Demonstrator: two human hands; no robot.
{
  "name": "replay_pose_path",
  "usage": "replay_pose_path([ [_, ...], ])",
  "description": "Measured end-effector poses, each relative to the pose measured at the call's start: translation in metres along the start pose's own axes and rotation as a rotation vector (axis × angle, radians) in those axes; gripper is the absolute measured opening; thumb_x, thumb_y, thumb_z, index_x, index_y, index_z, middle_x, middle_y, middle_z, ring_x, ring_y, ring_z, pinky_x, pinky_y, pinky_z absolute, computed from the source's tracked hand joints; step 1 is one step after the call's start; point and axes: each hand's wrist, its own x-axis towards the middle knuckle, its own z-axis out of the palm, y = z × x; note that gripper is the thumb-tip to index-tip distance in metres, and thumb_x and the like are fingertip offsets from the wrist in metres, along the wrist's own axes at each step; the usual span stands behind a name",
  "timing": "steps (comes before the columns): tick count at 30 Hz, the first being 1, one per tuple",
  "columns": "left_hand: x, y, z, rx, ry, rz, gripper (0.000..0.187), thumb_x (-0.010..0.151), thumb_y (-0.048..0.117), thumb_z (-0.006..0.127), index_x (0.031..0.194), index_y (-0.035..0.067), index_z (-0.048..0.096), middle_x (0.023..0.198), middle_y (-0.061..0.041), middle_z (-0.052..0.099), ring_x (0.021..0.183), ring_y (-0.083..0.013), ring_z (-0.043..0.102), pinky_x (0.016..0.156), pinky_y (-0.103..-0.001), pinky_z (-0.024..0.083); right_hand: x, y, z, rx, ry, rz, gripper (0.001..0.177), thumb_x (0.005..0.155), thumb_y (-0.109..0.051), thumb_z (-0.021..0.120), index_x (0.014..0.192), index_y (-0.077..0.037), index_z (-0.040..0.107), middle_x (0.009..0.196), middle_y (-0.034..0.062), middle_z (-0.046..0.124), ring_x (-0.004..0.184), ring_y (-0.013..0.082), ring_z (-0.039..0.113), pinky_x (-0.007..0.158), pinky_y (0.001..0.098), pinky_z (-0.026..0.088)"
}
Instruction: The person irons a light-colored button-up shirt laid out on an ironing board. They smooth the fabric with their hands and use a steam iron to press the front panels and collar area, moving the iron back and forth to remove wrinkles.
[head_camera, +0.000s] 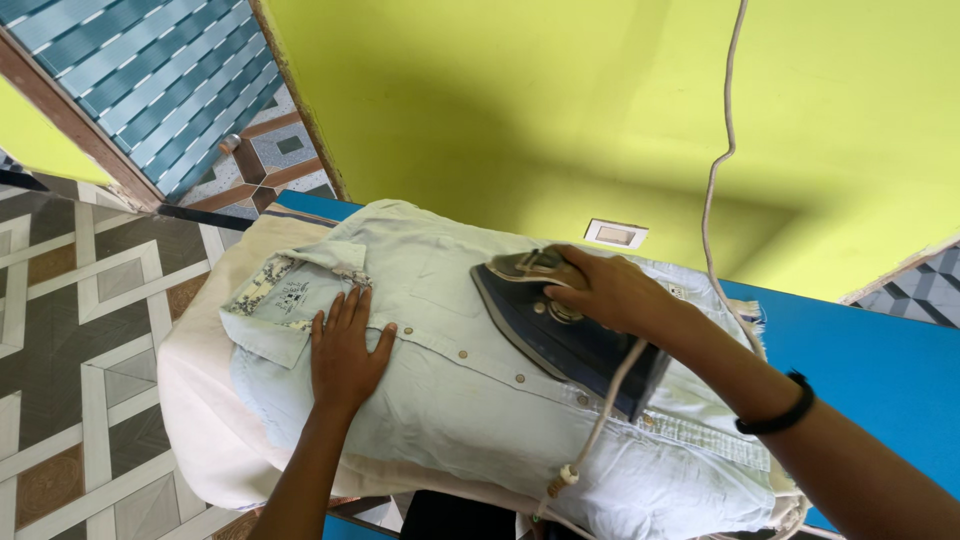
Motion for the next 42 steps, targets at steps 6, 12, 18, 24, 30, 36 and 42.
replay_pose_path([
  [6,-0.001,0.000,0.003,0.019,-0.009,-0.004,0.071,0.095,0.050,0.055,0.153,0.011,0.044,0.160,-0.010,0.043,0.150,-0.0284,0.033,0.123,-0.049,0.017,-0.059,0.030,-0.023,0.008,-0.125,0.364,0.070,0.090,-0.059,0.059,0.153,-0.032,0.042,0.091,0.0161,0.078,0.073,0.0320,0.078,0.073,0.0434,0.062],
  [12,0.003,-0.001,0.002,0.028,-0.007,0.000,0.072,0.094,0.050,0.054,0.153,0.011,0.044,0.160,-0.010,0.043,0.150,-0.0284,0.033,0.123,-0.050,0.017,-0.052,0.041,-0.015,0.004,0.052,0.181,0.068,0.088,-0.056,0.060,0.147,-0.024,0.053,0.095,0.0182,0.076,0.081,0.0332,0.075,0.076,0.0452,0.058],
  [18,0.003,-0.003,0.005,0.035,-0.002,0.000,0.071,0.094,0.051,0.054,0.153,0.012,0.044,0.160,-0.010,0.043,0.150,-0.0278,0.033,0.123,-0.049,0.017,-0.004,0.030,0.000,0.019,0.108,0.150,0.063,0.090,-0.055,0.060,0.142,-0.022,0.057,0.097,0.0182,0.076,0.087,0.0356,0.074,0.080,0.0460,0.056],
  [24,0.003,-0.007,0.006,0.058,-0.014,-0.002,0.072,0.094,0.053,0.052,0.154,0.014,0.044,0.160,-0.008,0.042,0.151,-0.0258,0.033,0.124,-0.048,0.018,-0.011,0.028,-0.005,0.065,0.077,0.141,0.064,0.089,-0.052,0.063,0.144,-0.021,0.055,0.088,0.0152,0.076,0.070,0.0301,0.074,0.071,0.0435,0.056],
  [30,0.004,-0.011,0.012,0.084,-0.041,-0.022,0.074,0.093,0.055,0.052,0.154,0.015,0.042,0.161,-0.006,0.040,0.151,-0.0251,0.031,0.123,-0.048,0.017,-0.045,0.037,-0.025,0.151,-0.061,0.314,0.073,0.085,-0.054,0.064,0.150,-0.027,0.046,0.069,0.0102,0.073,0.048,0.0222,0.066,0.049,0.0366,0.054],
  [36,0.005,-0.012,0.014,0.079,-0.029,-0.019,0.074,0.092,0.055,0.052,0.154,0.015,0.043,0.160,-0.007,0.041,0.151,-0.0255,0.031,0.123,-0.049,0.017,-0.029,0.060,-0.003,0.026,0.179,0.037,0.064,0.090,-0.056,0.066,0.140,-0.017,0.059,0.095,0.0158,0.076,0.079,0.0309,0.071,0.071,0.0442,0.055],
  [42,0.004,-0.012,0.012,0.062,-0.017,-0.003,0.073,0.093,0.055,0.052,0.154,0.015,0.043,0.161,-0.007,0.042,0.151,-0.0259,0.032,0.123,-0.049,0.017,-0.008,0.043,-0.006,0.084,0.112,0.139,0.066,0.088,-0.054,0.064,0.145,-0.021,0.055,0.094,0.0164,0.077,0.075,0.0291,0.074,0.074,0.0424,0.057],
])
